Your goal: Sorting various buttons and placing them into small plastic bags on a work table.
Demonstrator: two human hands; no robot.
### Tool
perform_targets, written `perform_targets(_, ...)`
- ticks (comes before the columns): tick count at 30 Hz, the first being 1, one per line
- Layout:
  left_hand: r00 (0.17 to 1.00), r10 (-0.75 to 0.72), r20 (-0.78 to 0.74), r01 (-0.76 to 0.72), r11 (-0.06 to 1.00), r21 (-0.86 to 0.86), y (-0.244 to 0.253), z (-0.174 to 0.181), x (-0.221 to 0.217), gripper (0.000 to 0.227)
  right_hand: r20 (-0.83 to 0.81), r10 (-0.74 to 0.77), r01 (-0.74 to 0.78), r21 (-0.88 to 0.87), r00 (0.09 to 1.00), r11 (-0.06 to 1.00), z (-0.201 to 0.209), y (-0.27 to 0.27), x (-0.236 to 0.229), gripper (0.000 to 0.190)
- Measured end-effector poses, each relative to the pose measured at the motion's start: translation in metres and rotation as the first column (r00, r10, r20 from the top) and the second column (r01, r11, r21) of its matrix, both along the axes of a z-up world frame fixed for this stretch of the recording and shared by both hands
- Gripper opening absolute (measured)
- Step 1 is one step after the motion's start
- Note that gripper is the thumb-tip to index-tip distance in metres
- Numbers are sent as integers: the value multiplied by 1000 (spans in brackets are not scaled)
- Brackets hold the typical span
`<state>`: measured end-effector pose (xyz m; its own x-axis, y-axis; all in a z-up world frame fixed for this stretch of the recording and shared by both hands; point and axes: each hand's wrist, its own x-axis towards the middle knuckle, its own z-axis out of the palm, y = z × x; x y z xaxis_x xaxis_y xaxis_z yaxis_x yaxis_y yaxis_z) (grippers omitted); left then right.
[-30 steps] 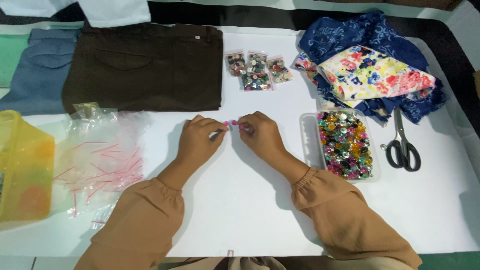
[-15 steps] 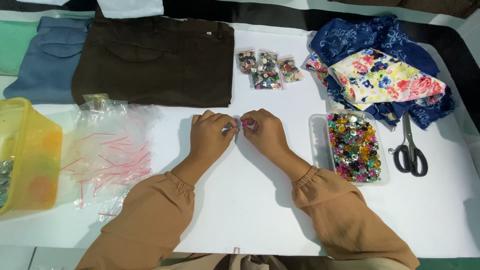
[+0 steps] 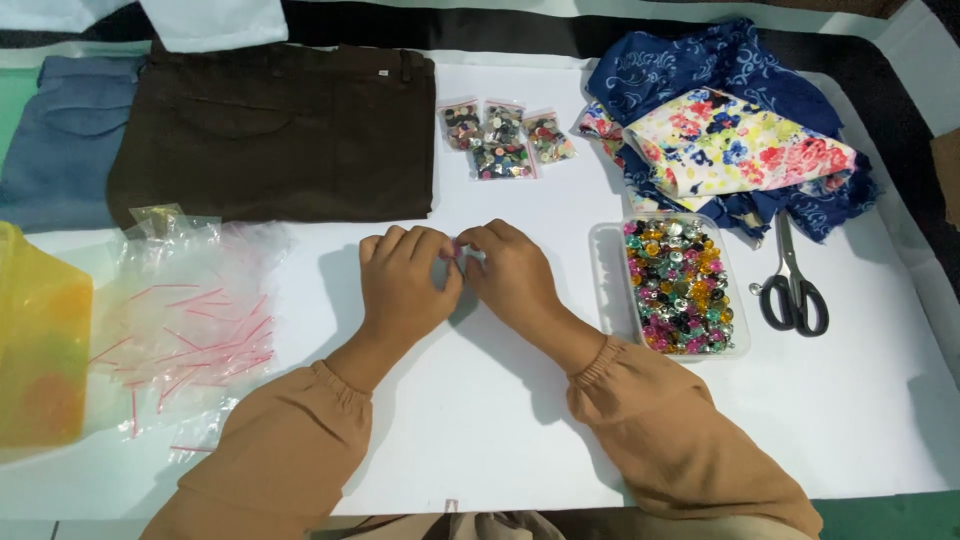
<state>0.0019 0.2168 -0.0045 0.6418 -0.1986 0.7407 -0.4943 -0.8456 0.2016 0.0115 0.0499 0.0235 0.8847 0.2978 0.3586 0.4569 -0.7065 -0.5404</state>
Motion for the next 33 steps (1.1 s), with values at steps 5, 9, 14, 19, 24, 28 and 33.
perform_targets(5,988,-111,105,121,988,-96,-44,12,-3,29,75,-26,28,-23,997,999,50,-42,-12,22)
perform_targets(9,967,-231,105,246,955,-164,-87,18,-2,27,131,-81,82,-1,988,997,63,-104,-1,23)
perform_targets(14,939,-335,73,343,922,-181,-150,16,8,29,81,-148,160,-169,986,973,73,-179,5,19)
perform_targets(19,911,-413,16,407,891,-200,-199,11,25,13,-137,-260,202,-336,956,920,80,-214,-1,20)
perform_targets(24,854,-470,-220,440,881,-174,-214,30,41,9,-256,-346,218,-421,903,880,79,-231,4,19)
perform_targets(28,825,-486,-288,451,873,-184,-224,34,41,12,-299,-388,228,-454,871,861,89,-225,-1,18)
perform_targets(33,823,-482,-299,472,875,-111,-234,14,40,11,-357,-389,204,-459,849,865,78,-230,7,22)
